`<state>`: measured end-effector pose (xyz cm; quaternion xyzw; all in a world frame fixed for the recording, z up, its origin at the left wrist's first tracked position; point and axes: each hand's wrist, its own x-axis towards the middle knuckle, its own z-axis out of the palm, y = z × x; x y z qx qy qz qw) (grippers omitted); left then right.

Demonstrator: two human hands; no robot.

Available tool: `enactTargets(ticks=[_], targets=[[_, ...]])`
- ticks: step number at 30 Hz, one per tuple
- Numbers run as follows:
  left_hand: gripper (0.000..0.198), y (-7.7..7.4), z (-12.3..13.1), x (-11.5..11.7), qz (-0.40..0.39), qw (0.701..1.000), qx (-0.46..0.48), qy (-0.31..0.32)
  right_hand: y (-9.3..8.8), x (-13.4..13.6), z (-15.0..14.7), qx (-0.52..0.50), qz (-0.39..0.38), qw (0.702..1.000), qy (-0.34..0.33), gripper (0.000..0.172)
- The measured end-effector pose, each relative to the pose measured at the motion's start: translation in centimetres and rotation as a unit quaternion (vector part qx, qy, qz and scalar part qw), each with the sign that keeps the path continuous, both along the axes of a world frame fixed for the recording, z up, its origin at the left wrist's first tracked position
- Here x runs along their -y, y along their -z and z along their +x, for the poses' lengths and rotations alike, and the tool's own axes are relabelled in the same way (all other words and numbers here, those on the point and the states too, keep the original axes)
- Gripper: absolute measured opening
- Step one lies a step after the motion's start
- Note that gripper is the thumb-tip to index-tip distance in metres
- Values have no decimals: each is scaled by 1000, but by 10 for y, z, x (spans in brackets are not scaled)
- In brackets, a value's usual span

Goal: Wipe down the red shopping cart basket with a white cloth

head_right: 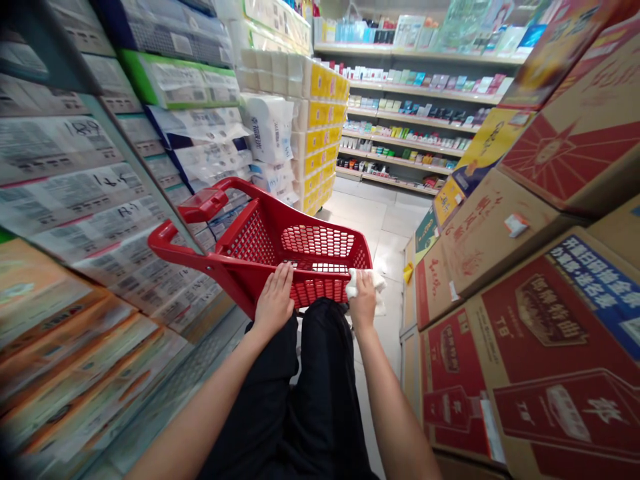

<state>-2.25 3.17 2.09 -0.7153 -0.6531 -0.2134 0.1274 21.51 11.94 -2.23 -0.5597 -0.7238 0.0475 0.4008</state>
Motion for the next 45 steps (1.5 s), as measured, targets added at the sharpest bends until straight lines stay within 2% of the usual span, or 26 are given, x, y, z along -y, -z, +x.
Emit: enactTargets(ticks=[4,6,9,12,15,22,26,28,31,36,39,42,45], targets=[[86,1,-1,-1,4,1000,3,6,-13,22,-69,49,-2,996,-70,77],[84,1,-3,-1,3,1000,1,8,-21,32,-102,65,-3,992,-106,75],[76,0,-4,-1,-6,1000,-2,4,-29,40,-128,79,-6,988,-131,68],[75,0,-5,0,-6,1000,-4,3,-30,38,-122,100,4,983,-154,69],[83,0,-4,0,-1,1000,0,9,-23,32,-93,113,33,981,-153,71],[87,-2,-2,1,-8,1000,3,6,5,3,5,62,41,996,-52,70],[87,0,-3,0,-4,1000,4,9,9,-10,36,7,32,999,-34,63],[87,0,-3,-1,-1,1000,5,10,6,-9,32,-6,26,999,-19,62],[86,1,-2,-1,2,1000,6,9,-1,2,1,1,15,1000,2,66],[84,2,-2,-1,3,1000,10,10,-17,29,-81,45,8,997,-66,76],[78,3,-3,-1,0,1000,7,6,-26,40,-116,53,4,994,-99,75],[75,2,-4,-1,-3,1000,5,3,-29,42,-122,54,10,991,-126,75],[81,2,-3,-1,-4,1000,5,5,-25,37,-102,64,33,986,-150,76]])
